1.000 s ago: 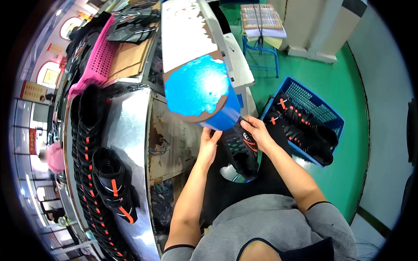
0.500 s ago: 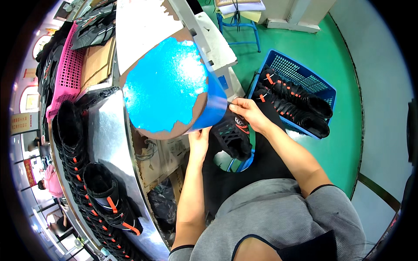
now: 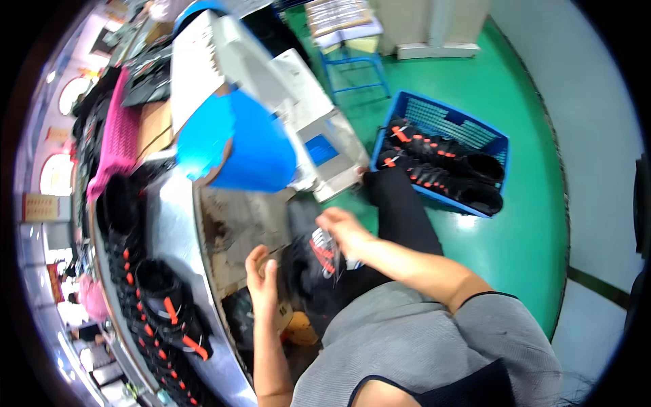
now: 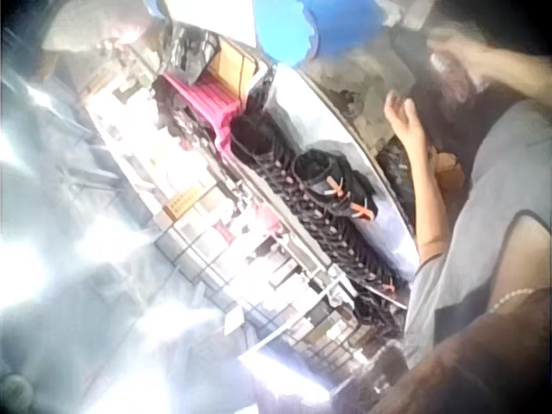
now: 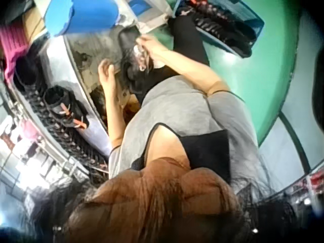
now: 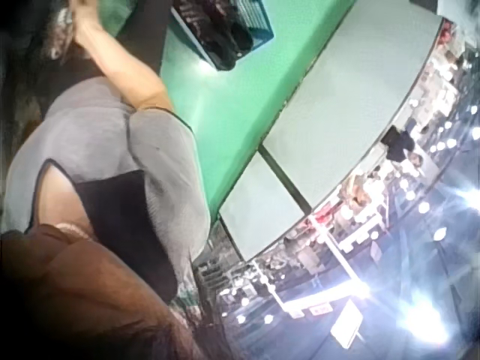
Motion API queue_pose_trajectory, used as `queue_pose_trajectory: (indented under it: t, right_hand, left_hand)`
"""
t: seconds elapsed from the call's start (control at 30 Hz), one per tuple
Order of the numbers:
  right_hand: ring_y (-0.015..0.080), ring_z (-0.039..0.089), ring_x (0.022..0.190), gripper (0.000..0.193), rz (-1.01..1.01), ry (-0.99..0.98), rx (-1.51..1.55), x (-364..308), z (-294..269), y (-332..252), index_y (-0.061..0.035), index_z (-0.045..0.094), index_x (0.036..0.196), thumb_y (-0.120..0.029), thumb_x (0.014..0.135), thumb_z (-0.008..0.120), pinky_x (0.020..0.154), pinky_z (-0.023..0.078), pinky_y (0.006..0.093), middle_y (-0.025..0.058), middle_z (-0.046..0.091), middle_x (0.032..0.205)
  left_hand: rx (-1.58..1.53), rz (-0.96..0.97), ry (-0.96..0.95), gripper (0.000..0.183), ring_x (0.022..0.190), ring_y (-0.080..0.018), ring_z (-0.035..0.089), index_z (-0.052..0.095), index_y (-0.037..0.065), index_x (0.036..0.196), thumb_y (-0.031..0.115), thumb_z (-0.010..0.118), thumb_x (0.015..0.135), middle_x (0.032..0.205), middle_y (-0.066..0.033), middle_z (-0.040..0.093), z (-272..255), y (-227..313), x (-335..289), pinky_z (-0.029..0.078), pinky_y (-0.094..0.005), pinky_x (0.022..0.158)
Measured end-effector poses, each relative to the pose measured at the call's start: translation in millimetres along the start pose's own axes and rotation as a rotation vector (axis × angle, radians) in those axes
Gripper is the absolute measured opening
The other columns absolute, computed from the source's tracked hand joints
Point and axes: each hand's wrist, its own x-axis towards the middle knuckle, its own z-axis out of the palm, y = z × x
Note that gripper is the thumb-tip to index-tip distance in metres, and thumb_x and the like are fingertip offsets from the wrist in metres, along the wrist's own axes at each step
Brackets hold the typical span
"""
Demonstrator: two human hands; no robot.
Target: The person repeatedly picks black shoes with red laces from a blue basket, places them on a blue and white jig, and secures the laces. The person then removes the shoes and places them on a metal table. The process is repeated multiple times.
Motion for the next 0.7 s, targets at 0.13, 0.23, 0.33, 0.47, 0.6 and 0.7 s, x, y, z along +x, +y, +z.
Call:
queue_pose_trajectory:
  t: [0.13,0.23,0.33,0.47,0.6,0.7]
  right_hand:
    - [0.0134,0.053,0.075,0.009,0.030,-0.006,0.345,-11.2,-35.8,-14.7,-0.0020,0.056,0.091,-0.010,0.093,0.056,0.069,0.047,0.0302,0.0019,0.055,0.083]
    - [0.0150,0.059,0.076,0.009,0.007,-0.001,0.501,-17.9,-34.0,-14.4,-0.0043,0.054,0.091,-0.010,0.096,0.051,0.072,0.051,0.0310,0.0037,0.058,0.084]
    - [0.0196,0.060,0.092,0.012,0.000,-0.017,0.553,-19.0,-44.3,-22.0,-0.0035,0.054,0.104,-0.012,0.095,0.054,0.085,0.050,0.0354,0.0063,0.060,0.097]
    - [0.0229,0.052,0.105,0.039,-0.592,0.190,-0.713,-19.6,-55.4,-64.5,0.0008,0.050,0.118,-0.008,0.083,0.065,0.094,0.040,0.0323,0.0147,0.056,0.108]
    - [0.0319,0.050,0.110,0.037,-0.674,-0.624,-1.107,-33.1,-10.2,-122.0,-0.0087,0.063,0.109,-0.025,0.077,0.073,0.091,0.041,0.0382,0.0141,0.061,0.112]
    - [0.0296,0.060,0.097,0.037,-0.608,-0.652,-1.444,1.7,-4.4,-121.2,-0.0073,0.068,0.099,-0.036,0.076,0.071,0.080,0.046,0.0385,0.0137,0.067,0.096]
  left_hand:
    - [0.597,0.316,-0.086,0.035,0.102,-0.0281,0.053,0.061,0.000,0.098,0.025,0.074,0.076,0.101,-0.0126,0.061,28.4,70.8,-58.9,0.041,-0.0362,0.089]
    - [0.919,0.413,-0.005,0.047,0.105,-0.0355,0.051,0.060,-0.002,0.092,0.034,0.079,0.068,0.091,-0.0141,0.062,56.4,50.8,-59.9,0.035,-0.0476,0.089]
    - [0.819,0.489,0.031,0.041,0.102,-0.0333,0.049,0.059,-0.001,0.082,0.031,0.080,0.067,0.088,-0.0136,0.060,61.9,41.9,-52.6,0.033,-0.0473,0.088]
    - [0.478,0.215,-0.239,0.036,0.094,-0.0267,0.046,0.061,0.001,0.087,0.015,0.084,0.063,0.097,-0.0083,0.053,33.1,23.4,-20.4,0.039,-0.0353,0.083]
    - [0.295,0.211,-0.472,0.032,0.094,-0.0244,0.047,0.064,0.002,0.089,0.016,0.082,0.067,0.096,-0.0081,0.052,13.1,21.5,20.9,0.039,-0.0342,0.085]
    - [0.150,0.064,-0.421,0.029,0.098,-0.0198,0.048,0.063,0.000,0.093,0.012,0.079,0.072,0.097,-0.0065,0.052,9.8,14.4,59.1,0.041,-0.0304,0.085]
